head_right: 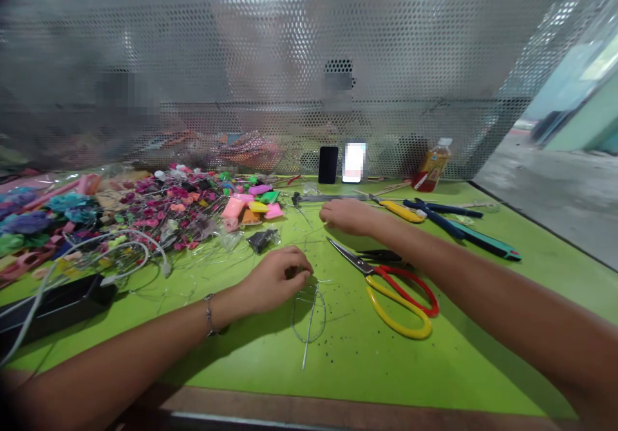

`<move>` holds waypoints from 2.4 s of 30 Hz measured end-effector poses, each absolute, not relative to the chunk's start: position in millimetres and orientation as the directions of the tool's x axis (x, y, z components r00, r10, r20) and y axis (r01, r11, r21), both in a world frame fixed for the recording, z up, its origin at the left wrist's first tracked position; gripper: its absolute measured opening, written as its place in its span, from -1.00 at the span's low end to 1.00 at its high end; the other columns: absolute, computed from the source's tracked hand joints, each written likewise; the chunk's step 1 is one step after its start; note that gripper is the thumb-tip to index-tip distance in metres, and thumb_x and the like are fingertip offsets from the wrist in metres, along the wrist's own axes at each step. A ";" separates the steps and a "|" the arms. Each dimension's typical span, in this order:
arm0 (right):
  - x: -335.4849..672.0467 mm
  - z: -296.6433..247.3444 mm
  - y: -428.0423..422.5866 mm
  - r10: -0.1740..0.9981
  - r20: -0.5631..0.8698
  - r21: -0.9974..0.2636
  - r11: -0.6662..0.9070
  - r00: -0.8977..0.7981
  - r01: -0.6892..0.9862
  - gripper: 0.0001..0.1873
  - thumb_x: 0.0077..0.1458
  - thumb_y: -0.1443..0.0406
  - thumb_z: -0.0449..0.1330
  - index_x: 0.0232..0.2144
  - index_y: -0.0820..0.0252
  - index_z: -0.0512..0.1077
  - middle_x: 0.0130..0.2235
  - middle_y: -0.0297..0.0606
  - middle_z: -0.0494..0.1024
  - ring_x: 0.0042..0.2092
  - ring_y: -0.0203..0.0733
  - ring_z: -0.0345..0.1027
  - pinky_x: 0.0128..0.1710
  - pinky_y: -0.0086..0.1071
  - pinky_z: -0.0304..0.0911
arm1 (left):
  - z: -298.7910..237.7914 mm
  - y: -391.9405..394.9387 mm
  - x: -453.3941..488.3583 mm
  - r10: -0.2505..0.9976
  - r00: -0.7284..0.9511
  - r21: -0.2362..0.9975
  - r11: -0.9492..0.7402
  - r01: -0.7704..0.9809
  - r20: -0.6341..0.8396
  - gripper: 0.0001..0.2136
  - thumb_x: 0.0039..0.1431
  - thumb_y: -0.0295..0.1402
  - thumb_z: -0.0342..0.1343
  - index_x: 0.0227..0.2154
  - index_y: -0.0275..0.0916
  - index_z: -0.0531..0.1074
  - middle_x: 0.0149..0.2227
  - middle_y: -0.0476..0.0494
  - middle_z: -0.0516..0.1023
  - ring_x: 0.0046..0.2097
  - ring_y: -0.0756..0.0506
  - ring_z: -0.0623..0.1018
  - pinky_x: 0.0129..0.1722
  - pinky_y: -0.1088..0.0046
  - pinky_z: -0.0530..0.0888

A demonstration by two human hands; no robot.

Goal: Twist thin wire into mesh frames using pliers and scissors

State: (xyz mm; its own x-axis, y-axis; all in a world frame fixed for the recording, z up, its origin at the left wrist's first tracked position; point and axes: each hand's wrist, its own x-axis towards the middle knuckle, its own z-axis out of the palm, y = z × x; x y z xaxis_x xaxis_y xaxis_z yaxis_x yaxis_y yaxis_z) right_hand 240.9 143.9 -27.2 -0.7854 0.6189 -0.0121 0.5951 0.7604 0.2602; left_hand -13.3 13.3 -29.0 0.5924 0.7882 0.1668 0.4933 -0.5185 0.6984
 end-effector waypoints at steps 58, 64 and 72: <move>257.2 -5.2 -21.4 0.665 -0.345 -0.899 -0.438 -0.662 0.028 -0.60 -0.16 0.37 0.27 -0.17 0.11 0.51 -0.23 -0.23 0.64 -0.27 -0.11 0.63 -0.42 -0.40 0.38 | -5.6 -2.1 -4.2 0.848 0.518 0.968 0.209 -0.138 -0.109 -0.85 0.31 -0.22 0.10 -0.14 -0.12 0.36 -0.51 0.14 0.43 -0.69 0.12 0.19 -0.71 0.62 0.11; 240.9 -11.7 -30.9 0.616 -0.258 -0.900 -0.433 -0.744 -0.047 -0.60 -0.14 0.45 0.21 -0.16 0.18 0.49 -0.21 -0.20 0.66 -0.24 -0.08 0.67 -0.47 -0.45 0.37 | -4.6 -3.8 -4.3 0.865 0.502 0.985 0.085 -0.148 0.000 -0.88 0.30 -0.25 0.07 -0.30 -0.16 0.31 -0.52 0.13 0.42 -0.67 0.14 0.20 -0.66 0.61 0.15; 242.9 -15.0 -30.8 0.631 -0.276 -0.869 -0.486 -0.725 -0.092 -0.56 -0.17 0.46 0.23 -0.14 0.22 0.47 -0.21 -0.16 0.64 -0.25 -0.07 0.65 -0.48 -0.44 0.36 | -7.6 -5.6 -6.5 0.883 0.468 0.992 0.026 -0.120 0.033 -0.76 0.34 -0.09 0.10 -0.28 -0.15 0.33 -0.57 0.13 0.37 -0.64 0.11 0.20 -0.65 0.60 0.14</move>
